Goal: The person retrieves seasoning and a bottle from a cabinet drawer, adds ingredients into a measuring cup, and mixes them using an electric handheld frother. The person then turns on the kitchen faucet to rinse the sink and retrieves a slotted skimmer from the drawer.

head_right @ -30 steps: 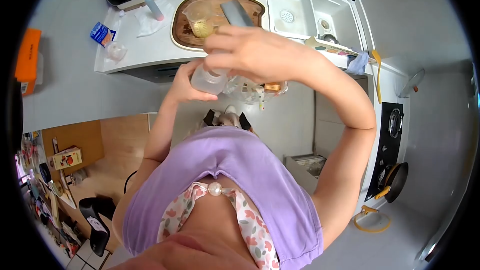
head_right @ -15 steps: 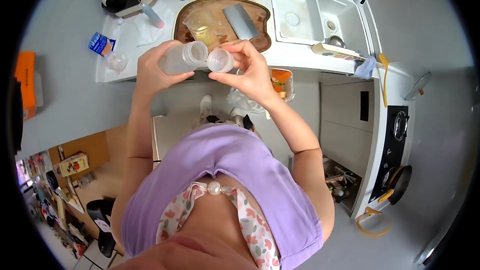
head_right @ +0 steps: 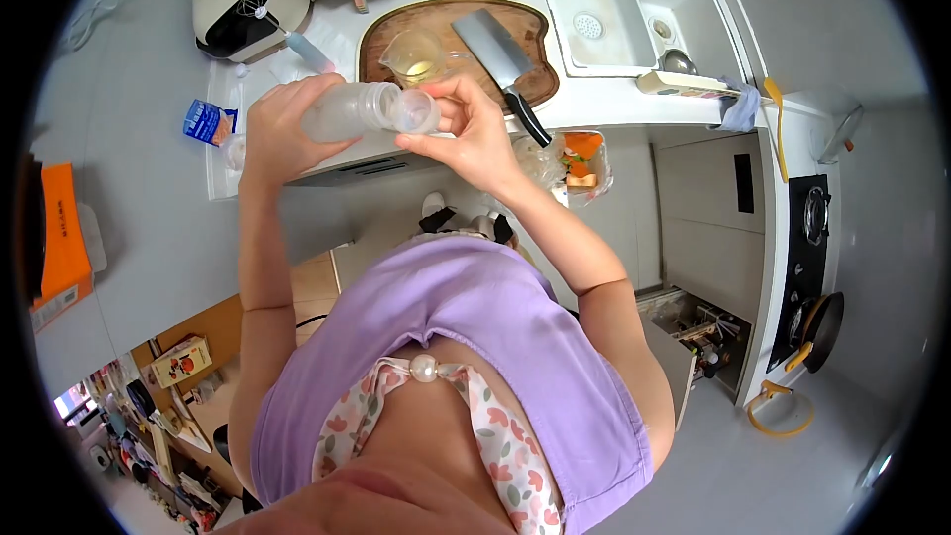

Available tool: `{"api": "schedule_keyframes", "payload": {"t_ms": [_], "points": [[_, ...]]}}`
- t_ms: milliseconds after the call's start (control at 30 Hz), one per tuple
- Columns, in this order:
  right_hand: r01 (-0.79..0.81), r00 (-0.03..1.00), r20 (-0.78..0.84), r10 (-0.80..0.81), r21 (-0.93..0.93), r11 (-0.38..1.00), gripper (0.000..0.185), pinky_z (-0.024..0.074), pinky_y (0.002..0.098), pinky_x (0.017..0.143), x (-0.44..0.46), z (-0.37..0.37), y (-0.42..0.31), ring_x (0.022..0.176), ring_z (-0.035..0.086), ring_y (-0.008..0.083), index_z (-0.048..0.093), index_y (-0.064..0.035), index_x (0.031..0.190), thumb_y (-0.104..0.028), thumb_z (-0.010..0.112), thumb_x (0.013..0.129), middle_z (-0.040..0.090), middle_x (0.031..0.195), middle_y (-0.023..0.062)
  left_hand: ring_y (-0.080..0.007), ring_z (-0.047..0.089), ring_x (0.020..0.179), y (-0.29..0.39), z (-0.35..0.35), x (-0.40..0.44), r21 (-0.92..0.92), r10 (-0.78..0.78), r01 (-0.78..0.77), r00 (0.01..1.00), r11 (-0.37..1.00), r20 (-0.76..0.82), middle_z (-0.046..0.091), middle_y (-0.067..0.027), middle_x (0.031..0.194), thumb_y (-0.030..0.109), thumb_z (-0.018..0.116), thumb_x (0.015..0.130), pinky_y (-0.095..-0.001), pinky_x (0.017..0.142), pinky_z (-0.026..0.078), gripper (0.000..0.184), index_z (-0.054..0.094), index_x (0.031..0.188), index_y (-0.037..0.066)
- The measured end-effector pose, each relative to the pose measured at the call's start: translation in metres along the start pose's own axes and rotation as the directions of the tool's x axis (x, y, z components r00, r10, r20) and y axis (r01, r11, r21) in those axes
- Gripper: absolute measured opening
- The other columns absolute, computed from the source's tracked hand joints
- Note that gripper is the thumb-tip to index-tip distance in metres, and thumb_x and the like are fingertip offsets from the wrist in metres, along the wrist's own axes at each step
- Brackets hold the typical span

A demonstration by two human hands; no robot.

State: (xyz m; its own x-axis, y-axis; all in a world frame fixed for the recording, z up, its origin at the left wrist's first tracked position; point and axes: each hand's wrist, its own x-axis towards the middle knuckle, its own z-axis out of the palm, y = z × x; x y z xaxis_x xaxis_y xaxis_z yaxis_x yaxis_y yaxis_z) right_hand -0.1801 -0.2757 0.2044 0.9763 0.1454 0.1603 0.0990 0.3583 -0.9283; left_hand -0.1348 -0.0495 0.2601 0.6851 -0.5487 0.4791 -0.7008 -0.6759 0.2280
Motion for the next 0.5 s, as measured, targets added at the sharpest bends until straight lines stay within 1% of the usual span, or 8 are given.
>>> {"api": "schedule_keyframes", "payload": {"t_ms": [200,300,500], "points": [[-0.022,1.0,-0.015,0.022,0.036,0.999,0.051,0.0506,0.0304,0.087,0.002,0.011,0.007,0.099,0.061,0.0185,0.044,0.0016,0.109,0.004,0.076,0.069,0.057,0.111,0.0154,-0.0245,0.065,0.083,-0.012,-0.006,-0.002,0.057,0.039,-0.041,0.999,0.998,0.031,0.067,-0.0071,0.096,0.024,0.083,0.053,-0.034,0.072,0.049,0.055,0.062,0.101,0.009],[-0.052,0.998,-0.017,0.053,0.045,0.998,0.051,0.0507,0.0304,0.087,0.002,0.014,0.008,0.1,0.061,0.0187,0.045,0.0008,0.108,0.005,0.076,0.069,0.057,0.112,0.0153,-0.0242,0.065,0.083,-0.013,-0.008,-0.003,0.07,0.029,-0.033,0.997,0.997,0.066,0.067,-0.0073,0.096,0.025,0.083,0.053,-0.034,0.072,0.049,0.055,0.062,0.101,0.009],[0.006,1.0,-0.02,-0.005,0.064,0.998,0.048,0.0508,0.0312,0.088,0.001,0.015,0.02,0.1,0.06,0.0188,0.044,0.0001,0.105,0.006,0.076,0.069,0.055,0.113,0.0153,-0.0243,0.065,0.083,-0.012,-0.011,-0.003,0.092,0.04,-0.049,0.995,0.995,0.094,0.067,-0.0074,0.096,0.025,0.083,0.053,-0.0342,0.071,0.049,0.055,0.062,0.101,0.009]]}}
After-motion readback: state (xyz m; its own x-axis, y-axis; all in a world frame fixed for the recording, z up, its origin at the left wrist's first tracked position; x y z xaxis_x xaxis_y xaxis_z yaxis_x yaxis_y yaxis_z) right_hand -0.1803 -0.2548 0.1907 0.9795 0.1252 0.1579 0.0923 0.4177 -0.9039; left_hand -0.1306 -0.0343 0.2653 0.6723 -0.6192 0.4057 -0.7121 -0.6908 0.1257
